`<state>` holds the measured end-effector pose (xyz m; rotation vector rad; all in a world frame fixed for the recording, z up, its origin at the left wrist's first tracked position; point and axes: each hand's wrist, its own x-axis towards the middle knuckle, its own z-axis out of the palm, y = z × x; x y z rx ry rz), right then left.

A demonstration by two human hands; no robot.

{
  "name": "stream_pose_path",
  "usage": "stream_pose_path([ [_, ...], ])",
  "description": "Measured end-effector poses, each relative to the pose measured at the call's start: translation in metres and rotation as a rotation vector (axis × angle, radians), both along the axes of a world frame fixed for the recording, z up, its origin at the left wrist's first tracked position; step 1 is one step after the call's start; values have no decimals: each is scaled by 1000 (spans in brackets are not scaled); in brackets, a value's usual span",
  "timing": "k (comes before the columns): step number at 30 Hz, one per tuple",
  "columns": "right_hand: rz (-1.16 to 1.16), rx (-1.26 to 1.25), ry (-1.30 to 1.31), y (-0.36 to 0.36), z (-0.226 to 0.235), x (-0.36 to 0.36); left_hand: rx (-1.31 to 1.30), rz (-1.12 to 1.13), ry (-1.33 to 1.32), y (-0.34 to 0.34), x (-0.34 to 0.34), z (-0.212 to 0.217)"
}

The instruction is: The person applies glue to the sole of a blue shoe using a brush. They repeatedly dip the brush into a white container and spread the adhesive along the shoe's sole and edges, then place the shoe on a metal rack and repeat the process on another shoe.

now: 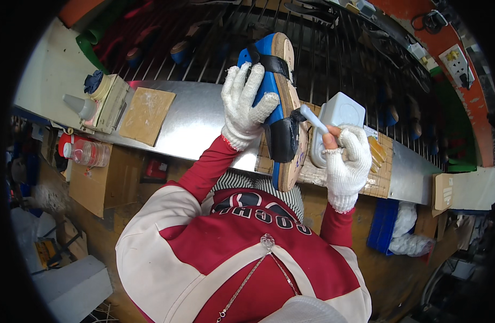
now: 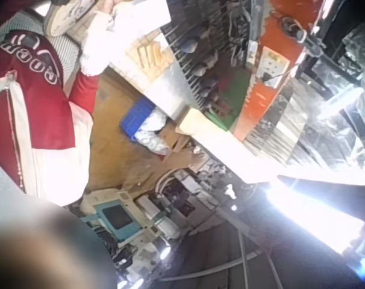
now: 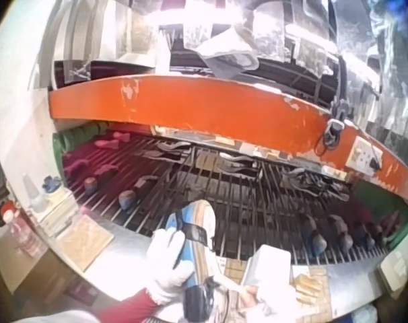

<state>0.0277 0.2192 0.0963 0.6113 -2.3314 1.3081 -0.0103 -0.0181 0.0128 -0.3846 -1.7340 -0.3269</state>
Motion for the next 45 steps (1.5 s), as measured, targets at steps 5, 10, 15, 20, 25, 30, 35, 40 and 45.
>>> stream_pose_path([
  [5, 61, 24, 15, 4, 3, -3, 16, -5, 7, -1, -2, 5],
  [10, 119, 41, 19, 11, -4, 2, 45, -48, -9, -2, -3, 7],
  [15, 163, -4, 26, 15, -13, 6, 56, -1, -59, 0, -3, 5],
  [20, 179, -162, -87, 11, -17, 3, 89, 7, -56, 5, -4, 5],
  [25, 155, -160, -116, 8, -19, 3, 89, -1, -55, 4, -8, 9],
  [30, 200, -182, -298, 22, -13, 29, 90, 4, -27, 2, -7, 11],
  [35, 123, -105, -218, 21, -13, 34, 100, 21, -61, 4, -1, 14],
  [40, 57, -48, -70, 13, -10, 25, 77, 66, -90, 3, 1, 14],
  [45, -32, 71, 104, 10, -4, 18, 75, 57, -67, 1, -3, 12],
])
